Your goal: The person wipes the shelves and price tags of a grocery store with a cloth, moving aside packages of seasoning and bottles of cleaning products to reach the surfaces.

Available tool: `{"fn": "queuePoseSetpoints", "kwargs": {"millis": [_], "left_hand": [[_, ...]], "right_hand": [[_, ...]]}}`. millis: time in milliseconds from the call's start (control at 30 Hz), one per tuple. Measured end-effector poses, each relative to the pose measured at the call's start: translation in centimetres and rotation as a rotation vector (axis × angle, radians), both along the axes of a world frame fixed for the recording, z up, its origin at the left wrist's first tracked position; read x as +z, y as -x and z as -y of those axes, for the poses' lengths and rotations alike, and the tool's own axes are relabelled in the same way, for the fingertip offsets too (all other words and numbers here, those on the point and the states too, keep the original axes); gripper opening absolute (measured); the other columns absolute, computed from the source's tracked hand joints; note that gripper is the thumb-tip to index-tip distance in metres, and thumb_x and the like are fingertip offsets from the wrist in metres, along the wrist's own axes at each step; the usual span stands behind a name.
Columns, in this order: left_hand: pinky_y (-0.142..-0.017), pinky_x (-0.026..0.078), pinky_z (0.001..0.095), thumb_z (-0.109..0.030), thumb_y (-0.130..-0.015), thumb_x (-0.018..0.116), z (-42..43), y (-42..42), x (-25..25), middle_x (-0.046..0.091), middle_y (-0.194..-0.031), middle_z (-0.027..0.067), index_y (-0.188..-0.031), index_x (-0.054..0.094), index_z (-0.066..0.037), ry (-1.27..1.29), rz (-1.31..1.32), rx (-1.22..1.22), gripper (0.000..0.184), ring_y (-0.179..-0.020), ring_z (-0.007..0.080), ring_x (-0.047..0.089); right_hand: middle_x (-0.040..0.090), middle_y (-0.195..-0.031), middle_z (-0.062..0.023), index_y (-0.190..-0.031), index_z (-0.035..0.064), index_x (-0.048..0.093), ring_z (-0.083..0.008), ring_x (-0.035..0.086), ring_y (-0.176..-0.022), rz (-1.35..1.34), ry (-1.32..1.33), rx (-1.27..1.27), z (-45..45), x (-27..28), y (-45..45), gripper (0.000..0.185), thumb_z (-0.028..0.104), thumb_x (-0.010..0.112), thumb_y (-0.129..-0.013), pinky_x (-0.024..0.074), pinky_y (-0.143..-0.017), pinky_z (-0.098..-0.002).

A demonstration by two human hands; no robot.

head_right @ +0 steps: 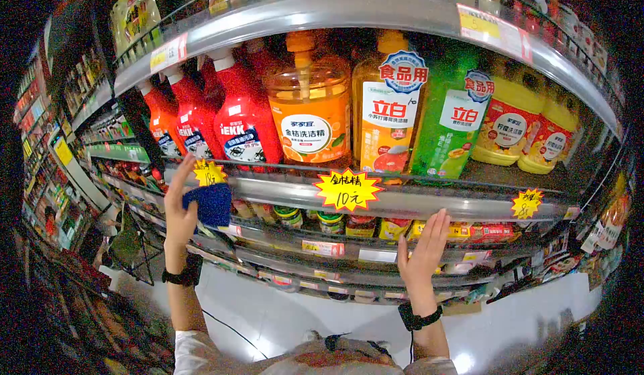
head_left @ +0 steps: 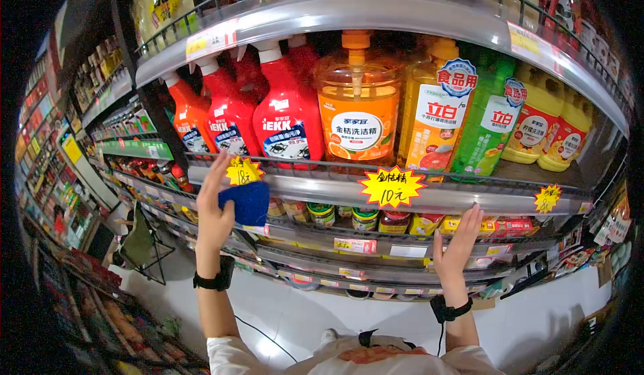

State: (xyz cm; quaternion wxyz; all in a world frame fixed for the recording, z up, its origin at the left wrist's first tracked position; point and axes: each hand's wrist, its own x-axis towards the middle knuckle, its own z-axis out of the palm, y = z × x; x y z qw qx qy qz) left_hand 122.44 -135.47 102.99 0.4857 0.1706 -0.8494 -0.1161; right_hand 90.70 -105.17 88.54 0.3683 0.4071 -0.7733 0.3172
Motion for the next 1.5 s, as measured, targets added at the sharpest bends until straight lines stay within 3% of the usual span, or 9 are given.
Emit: {"fn": "queuePoseSetpoints", "kwargs": {"millis": [100,167,233,300,533,767,1133,1333,1500], "left_hand": [[-0.105,0.036,0.0376,0.006,-0.070,0.048,0.7,-0.8,1.6,0.053,-0.134,0.0193,-0.128,0.054,-0.001,0.246,-0.214,-0.013,0.059,-0.126,0.0305,0.049],[-0.106,0.035,0.0386,0.006,-0.079,0.048,-0.8,0.6,1.9,0.055,-0.132,0.0180,-0.129,0.053,0.000,0.040,-0.616,0.141,0.051,-0.125,0.0287,0.049],[-0.109,0.031,0.0398,0.005,-0.086,0.047,-1.5,3.1,2.3,0.041,-0.145,0.0200,-0.140,0.042,0.001,0.075,-0.794,0.165,0.054,-0.132,0.0300,0.042],[-0.113,0.026,0.0417,0.008,-0.087,0.045,-2.9,5.9,2.3,0.027,-0.153,0.0211,-0.144,0.038,-0.005,0.423,-0.472,0.470,0.059,-0.140,0.0341,0.030],[-0.111,0.019,0.0617,0.013,-0.078,0.045,-5.4,11.9,-1.0,0.023,-0.154,0.0223,-0.139,0.049,-0.010,0.414,0.126,0.090,0.065,-0.142,0.0475,0.017],[-0.114,0.022,0.0519,0.013,-0.083,0.042,-4.2,12.7,-2.6,0.026,-0.152,0.0243,-0.135,0.051,-0.005,0.305,-0.136,0.250,0.056,-0.142,0.0444,0.019],[-0.115,0.020,0.0408,0.020,-0.071,0.035,-7.3,12.3,-2.5,0.027,-0.153,0.0233,-0.133,0.052,0.002,0.176,-0.090,-0.047,0.066,-0.141,0.0384,0.028],[-0.111,0.031,0.0378,0.013,-0.074,0.034,-5.3,12.0,6.9,0.051,-0.139,0.0160,-0.133,0.052,0.004,0.008,-0.750,-0.107,0.062,-0.130,0.0253,0.046],[-0.110,0.031,0.0448,0.017,-0.074,0.043,-2.8,14.7,7.6,0.048,-0.139,0.0202,-0.129,0.054,0.001,0.592,-0.115,0.330,0.058,-0.132,0.0398,0.041]], "right_hand": [[0.018,-0.154,-0.0268,-0.148,-0.0059,0.019,-0.0445,0.017,-0.142,0.001,-0.013,-0.005,-0.1,-0.1,0.1,0.080,0.020,0.063,-0.086,0.0181,-0.115,-0.0505],[0.018,-0.154,-0.0268,-0.147,-0.0059,0.019,-0.0443,0.017,-0.142,0.007,-0.006,-0.003,-0.1,-0.2,0.1,0.080,0.021,0.063,-0.086,0.0181,-0.115,-0.0504],[0.018,-0.154,-0.0267,-0.147,-0.0059,0.019,-0.0441,0.017,-0.142,0.013,0.001,0.002,-0.1,-0.1,0.0,0.081,0.021,0.063,-0.085,0.0180,-0.115,-0.0504],[0.018,-0.154,-0.0265,-0.147,-0.0060,0.019,-0.0437,0.017,-0.142,0.028,-0.001,0.014,-0.2,0.0,-0.2,0.081,0.021,0.064,-0.085,0.0178,-0.115,-0.0503],[0.020,-0.153,-0.0269,-0.146,-0.0076,0.021,-0.0437,0.018,-0.142,0.046,-0.009,0.011,-0.2,0.9,-0.8,0.080,0.020,0.064,-0.085,0.0182,-0.115,-0.0500],[0.020,-0.153,-0.0273,-0.145,-0.0083,0.022,-0.0443,0.019,-0.141,0.055,-0.009,0.017,-0.3,1.2,-1.0,0.080,0.021,0.065,-0.085,0.0201,-0.114,-0.0492],[0.012,-0.156,-0.0250,-0.149,-0.0056,0.013,-0.0435,0.011,-0.144,0.083,0.002,0.051,-0.2,1.0,-1.0,0.085,0.017,0.064,-0.085,0.0144,-0.116,-0.0493],[0.021,-0.152,-0.0274,-0.146,-0.0087,0.022,-0.0438,0.020,-0.141,0.061,-0.019,0.022,-0.6,1.6,-1.3,0.080,0.022,0.065,-0.085,0.0214,-0.114,-0.0485],[0.016,-0.155,-0.0244,-0.148,-0.0053,0.018,-0.0428,0.015,-0.143,0.098,-0.022,0.059,-0.8,1.6,-1.3,0.083,0.019,0.064,-0.084,0.0167,-0.115,-0.0493]]}}
